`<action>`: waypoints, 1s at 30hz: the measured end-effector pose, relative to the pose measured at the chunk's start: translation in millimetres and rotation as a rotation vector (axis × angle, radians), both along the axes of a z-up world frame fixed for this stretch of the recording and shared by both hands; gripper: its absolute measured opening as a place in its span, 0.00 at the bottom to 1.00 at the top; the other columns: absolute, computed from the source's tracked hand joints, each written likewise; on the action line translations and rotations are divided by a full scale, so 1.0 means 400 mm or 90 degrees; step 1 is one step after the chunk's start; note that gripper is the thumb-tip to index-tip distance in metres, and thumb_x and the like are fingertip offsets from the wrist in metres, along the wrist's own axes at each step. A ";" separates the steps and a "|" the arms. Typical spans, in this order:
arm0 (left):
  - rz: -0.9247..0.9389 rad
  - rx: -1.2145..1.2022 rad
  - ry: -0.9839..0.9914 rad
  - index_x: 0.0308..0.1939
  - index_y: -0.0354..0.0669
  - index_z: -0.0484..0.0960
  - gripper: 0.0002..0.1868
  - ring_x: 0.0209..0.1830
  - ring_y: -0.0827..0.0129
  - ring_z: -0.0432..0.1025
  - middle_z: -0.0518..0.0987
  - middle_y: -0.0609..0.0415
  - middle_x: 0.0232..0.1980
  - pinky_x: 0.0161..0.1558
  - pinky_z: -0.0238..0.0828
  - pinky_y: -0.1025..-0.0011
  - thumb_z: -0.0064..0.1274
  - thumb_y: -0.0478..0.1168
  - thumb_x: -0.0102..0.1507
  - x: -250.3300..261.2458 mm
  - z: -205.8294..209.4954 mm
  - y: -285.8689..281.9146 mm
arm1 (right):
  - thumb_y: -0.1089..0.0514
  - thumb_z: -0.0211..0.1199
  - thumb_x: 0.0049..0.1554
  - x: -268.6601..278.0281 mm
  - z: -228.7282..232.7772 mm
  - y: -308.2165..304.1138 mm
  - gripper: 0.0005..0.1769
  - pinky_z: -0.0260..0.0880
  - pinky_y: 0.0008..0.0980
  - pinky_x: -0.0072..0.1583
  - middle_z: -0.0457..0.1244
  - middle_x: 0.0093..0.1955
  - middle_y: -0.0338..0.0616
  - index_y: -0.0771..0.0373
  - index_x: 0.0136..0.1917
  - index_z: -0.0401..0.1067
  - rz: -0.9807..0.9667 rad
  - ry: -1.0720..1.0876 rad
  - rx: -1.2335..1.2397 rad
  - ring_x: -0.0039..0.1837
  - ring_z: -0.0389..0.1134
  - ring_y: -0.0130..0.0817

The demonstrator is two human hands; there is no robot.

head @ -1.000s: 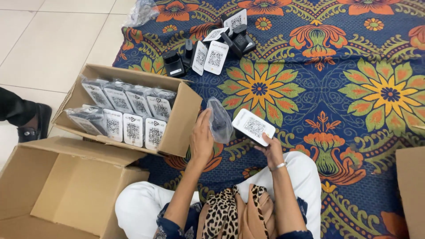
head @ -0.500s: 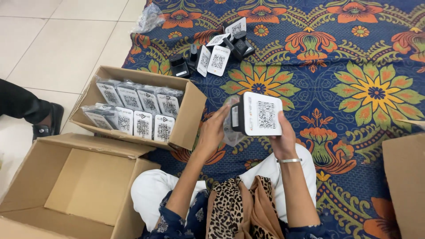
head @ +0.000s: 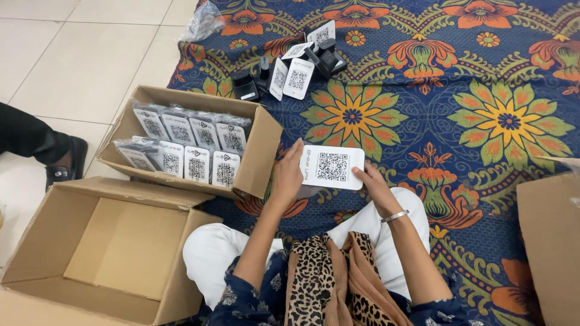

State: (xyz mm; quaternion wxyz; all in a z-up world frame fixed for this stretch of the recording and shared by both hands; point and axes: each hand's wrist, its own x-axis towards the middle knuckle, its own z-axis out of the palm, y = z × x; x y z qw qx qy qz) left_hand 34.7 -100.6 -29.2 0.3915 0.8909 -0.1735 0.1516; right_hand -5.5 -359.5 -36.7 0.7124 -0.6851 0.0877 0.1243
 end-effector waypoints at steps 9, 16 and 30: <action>-0.091 0.195 0.098 0.74 0.32 0.61 0.44 0.48 0.43 0.76 0.59 0.46 0.79 0.51 0.74 0.55 0.49 0.18 0.51 -0.075 0.046 -0.134 | 0.45 0.56 0.63 -0.013 0.001 -0.027 0.23 0.63 0.30 0.45 0.66 0.44 0.38 0.63 0.62 0.71 -0.051 0.061 0.008 0.42 0.61 0.28; -0.083 0.209 0.075 0.73 0.30 0.62 0.41 0.49 0.42 0.75 0.58 0.44 0.80 0.45 0.76 0.56 0.48 0.18 0.53 -0.088 0.073 -0.131 | 0.46 0.56 0.66 -0.027 -0.049 -0.069 0.23 0.65 0.25 0.48 0.67 0.49 0.40 0.66 0.64 0.72 -0.136 0.011 0.033 0.45 0.62 0.25; -0.126 0.198 0.076 0.74 0.33 0.61 0.42 0.47 0.43 0.75 0.59 0.45 0.80 0.48 0.75 0.53 0.49 0.21 0.54 -0.130 0.120 -0.268 | 0.60 0.62 0.58 0.040 -0.186 -0.056 0.22 0.74 0.34 0.49 0.71 0.52 0.52 0.70 0.64 0.65 0.046 -0.202 -0.113 0.50 0.72 0.36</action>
